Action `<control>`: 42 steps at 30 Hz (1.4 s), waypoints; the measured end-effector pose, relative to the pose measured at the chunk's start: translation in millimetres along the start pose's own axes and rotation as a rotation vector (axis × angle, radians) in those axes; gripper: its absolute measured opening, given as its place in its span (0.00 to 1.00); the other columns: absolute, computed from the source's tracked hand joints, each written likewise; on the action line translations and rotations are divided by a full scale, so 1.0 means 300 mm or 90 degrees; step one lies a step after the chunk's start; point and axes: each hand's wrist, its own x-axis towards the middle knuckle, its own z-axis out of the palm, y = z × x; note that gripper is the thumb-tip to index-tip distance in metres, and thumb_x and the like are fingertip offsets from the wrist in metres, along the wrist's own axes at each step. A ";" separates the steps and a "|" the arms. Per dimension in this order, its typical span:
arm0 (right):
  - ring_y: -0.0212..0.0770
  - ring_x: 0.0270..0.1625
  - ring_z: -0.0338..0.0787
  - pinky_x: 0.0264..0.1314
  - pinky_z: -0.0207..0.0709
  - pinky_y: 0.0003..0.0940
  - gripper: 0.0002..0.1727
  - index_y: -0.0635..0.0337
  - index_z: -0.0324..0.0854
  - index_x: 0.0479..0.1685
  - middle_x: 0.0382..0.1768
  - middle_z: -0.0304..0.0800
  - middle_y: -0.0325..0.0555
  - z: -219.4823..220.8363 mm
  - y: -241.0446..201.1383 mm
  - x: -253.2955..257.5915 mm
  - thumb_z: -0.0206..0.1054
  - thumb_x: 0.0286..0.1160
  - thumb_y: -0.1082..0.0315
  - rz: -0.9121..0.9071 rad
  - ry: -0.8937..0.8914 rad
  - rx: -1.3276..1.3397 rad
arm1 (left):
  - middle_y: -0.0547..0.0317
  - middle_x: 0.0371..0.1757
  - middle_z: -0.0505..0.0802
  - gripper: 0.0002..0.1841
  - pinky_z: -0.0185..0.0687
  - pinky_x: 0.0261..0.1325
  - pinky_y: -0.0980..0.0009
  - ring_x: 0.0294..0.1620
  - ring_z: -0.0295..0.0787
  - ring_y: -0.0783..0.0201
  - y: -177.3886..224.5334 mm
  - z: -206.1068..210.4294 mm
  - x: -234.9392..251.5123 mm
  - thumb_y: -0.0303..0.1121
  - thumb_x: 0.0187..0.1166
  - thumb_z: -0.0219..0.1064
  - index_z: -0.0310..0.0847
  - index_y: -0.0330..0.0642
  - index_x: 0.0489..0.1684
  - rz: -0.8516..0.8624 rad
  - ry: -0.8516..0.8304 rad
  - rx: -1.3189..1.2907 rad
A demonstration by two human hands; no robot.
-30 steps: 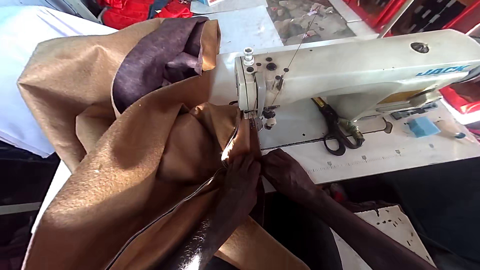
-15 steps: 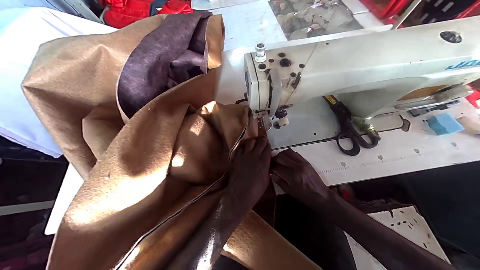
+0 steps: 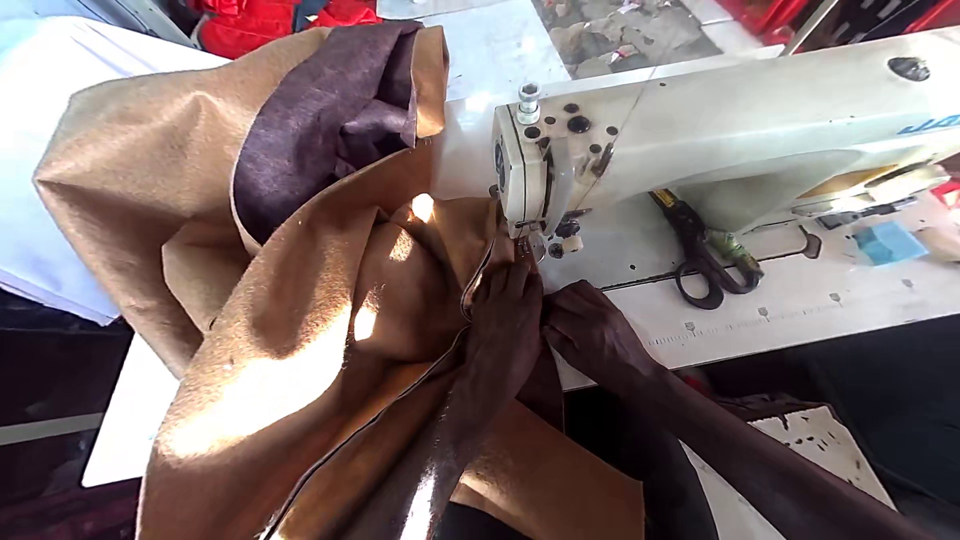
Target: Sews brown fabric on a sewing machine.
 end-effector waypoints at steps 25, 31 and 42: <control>0.35 0.47 0.93 0.48 0.91 0.33 0.14 0.63 0.86 0.59 0.54 0.92 0.45 -0.057 -0.249 -0.087 0.68 0.79 0.68 0.371 0.094 0.570 | 0.44 0.88 0.72 0.42 0.49 0.83 0.24 0.90 0.57 0.31 -0.161 -0.382 -0.514 0.59 0.72 0.68 0.72 0.43 0.84 -0.089 0.042 0.036; 0.32 0.50 0.93 0.49 0.90 0.30 0.29 0.62 0.81 0.64 0.59 0.89 0.45 -0.030 -0.381 -0.114 0.78 0.70 0.51 0.434 -0.029 0.555 | 0.44 0.63 0.90 0.19 0.77 0.68 0.34 0.71 0.81 0.33 -0.341 -0.428 -0.642 0.50 0.79 0.63 0.91 0.43 0.39 -0.094 0.062 0.107; 0.36 0.52 0.93 0.62 0.88 0.39 0.14 0.65 0.81 0.60 0.47 0.95 0.43 -0.130 -0.611 0.014 0.66 0.82 0.69 0.496 0.026 0.992 | 0.55 0.39 0.93 0.19 0.88 0.47 0.51 0.42 0.92 0.57 -0.039 -0.688 -0.579 0.49 0.88 0.60 0.91 0.44 0.45 0.019 -0.055 -0.270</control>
